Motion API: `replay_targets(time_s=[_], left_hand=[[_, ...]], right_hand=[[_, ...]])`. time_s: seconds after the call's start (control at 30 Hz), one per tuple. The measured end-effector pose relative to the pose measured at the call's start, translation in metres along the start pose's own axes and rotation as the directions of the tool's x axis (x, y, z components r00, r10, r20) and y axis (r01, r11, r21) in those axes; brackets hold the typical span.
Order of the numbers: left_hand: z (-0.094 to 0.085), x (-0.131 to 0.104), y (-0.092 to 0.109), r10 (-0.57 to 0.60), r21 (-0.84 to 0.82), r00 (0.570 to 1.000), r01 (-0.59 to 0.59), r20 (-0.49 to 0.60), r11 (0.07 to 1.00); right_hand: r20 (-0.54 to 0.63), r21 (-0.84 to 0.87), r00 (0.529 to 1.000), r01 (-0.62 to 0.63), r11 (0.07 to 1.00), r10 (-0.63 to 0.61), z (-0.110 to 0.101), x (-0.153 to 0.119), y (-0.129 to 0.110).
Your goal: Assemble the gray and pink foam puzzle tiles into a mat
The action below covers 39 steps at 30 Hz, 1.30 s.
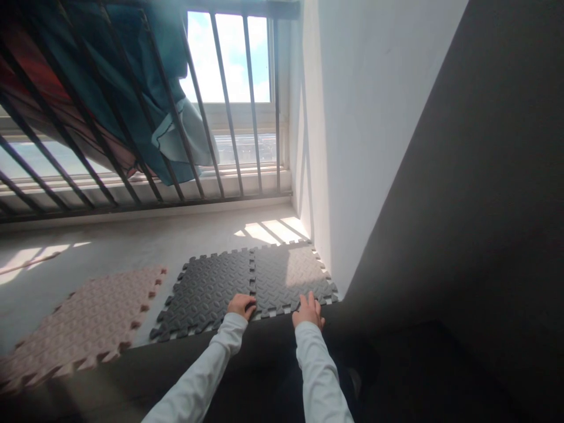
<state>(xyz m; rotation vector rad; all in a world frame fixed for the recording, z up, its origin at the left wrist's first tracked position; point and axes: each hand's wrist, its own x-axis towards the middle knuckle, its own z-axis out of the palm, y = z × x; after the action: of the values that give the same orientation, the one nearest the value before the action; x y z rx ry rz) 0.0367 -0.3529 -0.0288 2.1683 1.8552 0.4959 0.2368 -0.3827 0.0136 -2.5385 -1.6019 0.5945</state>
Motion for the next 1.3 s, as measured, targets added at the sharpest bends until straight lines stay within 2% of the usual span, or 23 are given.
replay_targets(time_s=[0.13, 0.23, 0.37, 0.5, 0.63, 0.93, 1.17, 1.3], left_hand=[[-0.003, 0.002, 0.007, -0.056, 0.085, 0.995, 0.049, 0.081, 0.995], [-0.007, 0.003, 0.009, -0.043, 0.116, 0.990, 0.028, 0.130, 0.993], [-0.018, 0.011, 0.001, 0.020, 0.122, 0.989, -0.038, 0.148, 0.992], [-0.026, 0.020, -0.008, -0.051, 0.243, 0.971, -0.007, 0.232, 0.970], [-0.024, 0.018, -0.011, -0.074, 0.305, 0.942, -0.031, 0.327, 0.952], [-0.014, 0.013, -0.007, -0.113, 0.314, 0.942, 0.008, 0.315, 0.949], [-0.030, 0.027, -0.001, -0.117, 0.286, 0.938, 0.020, 0.326, 0.958], [-0.032, 0.040, 0.000, -0.145, 0.285, 0.924, 0.042, 0.354, 0.958]], right_hand=[[-0.001, 0.001, 1.000, -0.002, 1.000, 0.002, 0.001, 0.001, 0.000], [-0.002, -0.001, 1.000, -0.002, 1.000, 0.002, 0.002, 0.001, -0.001], [-0.004, 0.000, 1.000, 0.003, 1.000, -0.003, 0.001, 0.000, -0.001], [-0.004, 0.006, 1.000, 0.003, 1.000, -0.003, 0.001, 0.000, 0.000], [-0.004, 0.010, 1.000, 0.002, 1.000, -0.002, 0.000, -0.001, 0.000], [-0.005, -0.007, 1.000, -0.005, 1.000, 0.005, 0.000, -0.001, -0.004], [-0.022, -0.010, 1.000, -0.007, 1.000, 0.006, 0.001, -0.002, -0.006], [-0.030, -0.010, 1.000, 0.002, 1.000, -0.002, 0.001, -0.004, -0.005]])
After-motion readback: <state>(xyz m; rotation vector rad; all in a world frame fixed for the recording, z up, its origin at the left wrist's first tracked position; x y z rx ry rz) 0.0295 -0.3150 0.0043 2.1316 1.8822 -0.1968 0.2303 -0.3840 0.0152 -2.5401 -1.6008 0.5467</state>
